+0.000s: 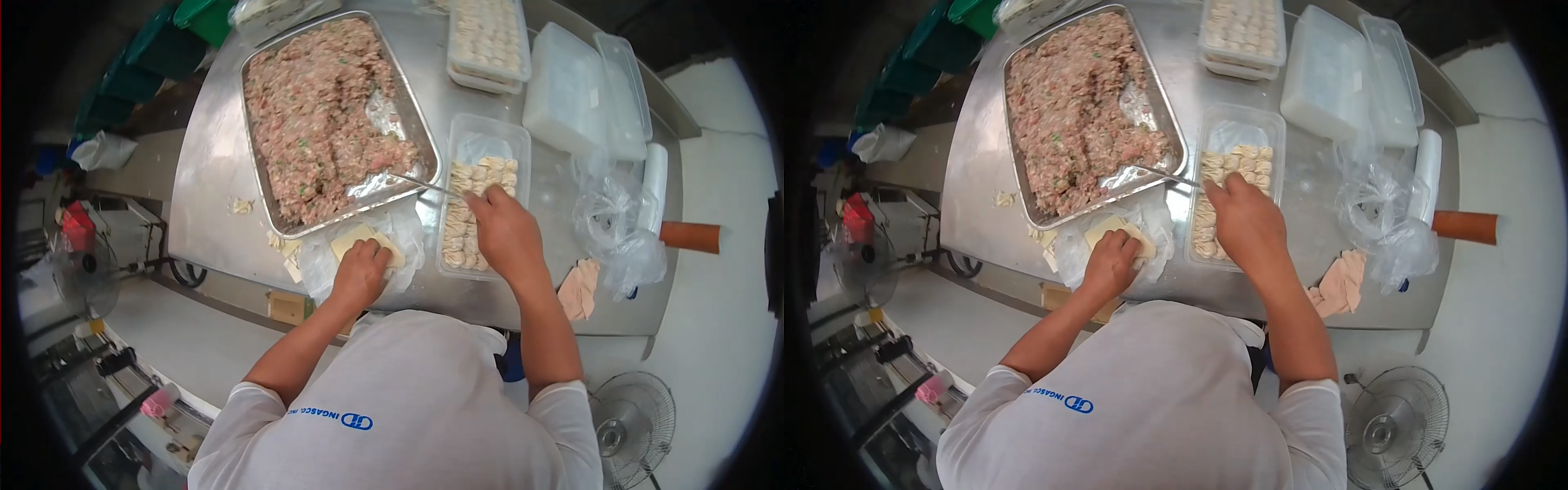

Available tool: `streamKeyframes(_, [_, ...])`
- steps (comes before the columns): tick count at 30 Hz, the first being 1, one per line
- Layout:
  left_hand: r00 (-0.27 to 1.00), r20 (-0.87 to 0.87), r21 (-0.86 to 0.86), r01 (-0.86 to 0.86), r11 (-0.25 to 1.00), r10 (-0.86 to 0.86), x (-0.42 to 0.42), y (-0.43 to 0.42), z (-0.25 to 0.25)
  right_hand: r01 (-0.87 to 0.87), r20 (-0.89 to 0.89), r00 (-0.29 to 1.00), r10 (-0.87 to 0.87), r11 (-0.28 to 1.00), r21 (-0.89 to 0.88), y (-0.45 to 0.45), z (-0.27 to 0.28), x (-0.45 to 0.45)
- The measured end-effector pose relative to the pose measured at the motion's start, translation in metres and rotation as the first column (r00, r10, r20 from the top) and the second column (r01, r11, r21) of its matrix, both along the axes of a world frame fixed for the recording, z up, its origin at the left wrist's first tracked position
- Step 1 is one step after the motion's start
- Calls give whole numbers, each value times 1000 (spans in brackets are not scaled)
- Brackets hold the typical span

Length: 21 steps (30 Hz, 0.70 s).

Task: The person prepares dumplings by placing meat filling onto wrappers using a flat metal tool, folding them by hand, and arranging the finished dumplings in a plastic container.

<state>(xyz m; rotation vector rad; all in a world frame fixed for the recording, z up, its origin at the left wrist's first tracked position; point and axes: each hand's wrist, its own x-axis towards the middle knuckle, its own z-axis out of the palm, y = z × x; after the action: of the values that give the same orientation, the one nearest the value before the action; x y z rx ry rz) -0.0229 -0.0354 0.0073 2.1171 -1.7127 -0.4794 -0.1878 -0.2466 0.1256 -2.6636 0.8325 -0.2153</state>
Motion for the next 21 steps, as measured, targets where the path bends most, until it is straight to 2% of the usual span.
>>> streamKeyframes(1, [1000, -13, -13, -19, 1000, 19, -1, 0, -2, -75, -124, 991, 51, 978, -194, -4, 4, 15])
streamKeyframes(2, [999, -17, -33, -40, 999, 39, -2, 0, -3, -97, -140, 988, 69, 974, -203, -6, 5, 30])
streamKeyframes(4, [996, -28, -71, -86, 994, 85, -1, 0, -5, -226, -292, 949, 118, 900, -373, -14, 4, 59])
streamKeyframes(6, [978, -186, -139, -117, 983, 90, 3, 4, -3, -276, -280, 946, 162, 856, -437, -17, -9, 72])
streamKeyframes(7, [975, -194, -147, -139, 979, 109, 6, 7, 0, -332, -344, 919, 193, 849, -411, -17, -10, 77])
streamKeyframes(9, [914, -396, -114, -142, 983, 87, 14, 14, 6, -410, -411, 878, 245, 828, -383, -16, -5, 89])
streamKeyframes(11, [907, -417, -127, -124, 984, 60, 19, 21, 2, -432, -505, 821, 266, 867, -247, -11, 10, 97])
streamKeyframes(12, [904, -428, -145, -78, 986, 9, 21, 21, 0, -442, -507, 818, 273, 862, -250, -12, 9, 103])
streamKeyframes(13, [903, -429, -147, -83, 986, 12, 21, 22, -2, -454, -483, 810, 332, 877, -157, -15, 8, 108])
streamKeyframes(14, [873, -481, -140, -173, 975, 86, 20, 22, -5, -463, -454, 803, 387, 884, -65, -18, 7, 112])
streamKeyframes(15, [834, -530, -129, -260, 957, 155, 21, 20, 1, -464, -455, 803, 386, 883, -70, -22, 5, 115])
streamKeyframes(16, [834, -529, -132, -261, 956, 155, 24, 21, 7, -481, -389, 806, 447, 877, 12, -25, 2, 117])
streamKeyframes(17, [698, -655, 14, -371, 928, 289, 30, 24, 16, -503, -316, 804, 504, 859, 92, -27, 0, 120])
streamKeyframes(18, [525, -741, 177, -450, 876, 419, 35, 28, 23, -510, -315, 800, 511, 855, 92, -26, -1, 124])
streamKeyframes(19, [378, -829, 196, -494, 847, 412, 37, 34, 10, -471, -364, 813, 454, 881, 48, -21, -4, 126])
streamKeyframes(20, [373, -829, 201, -495, 845, 416, 39, 39, 4, -428, -409, 824, 391, 904, 1, -16, -6, 127])
streamKeyframes(21, [-4, -971, 206, -529, 823, 240, 42, 42, 1, -428, -410, 824, 391, 904, 3, -11, -12, 130])
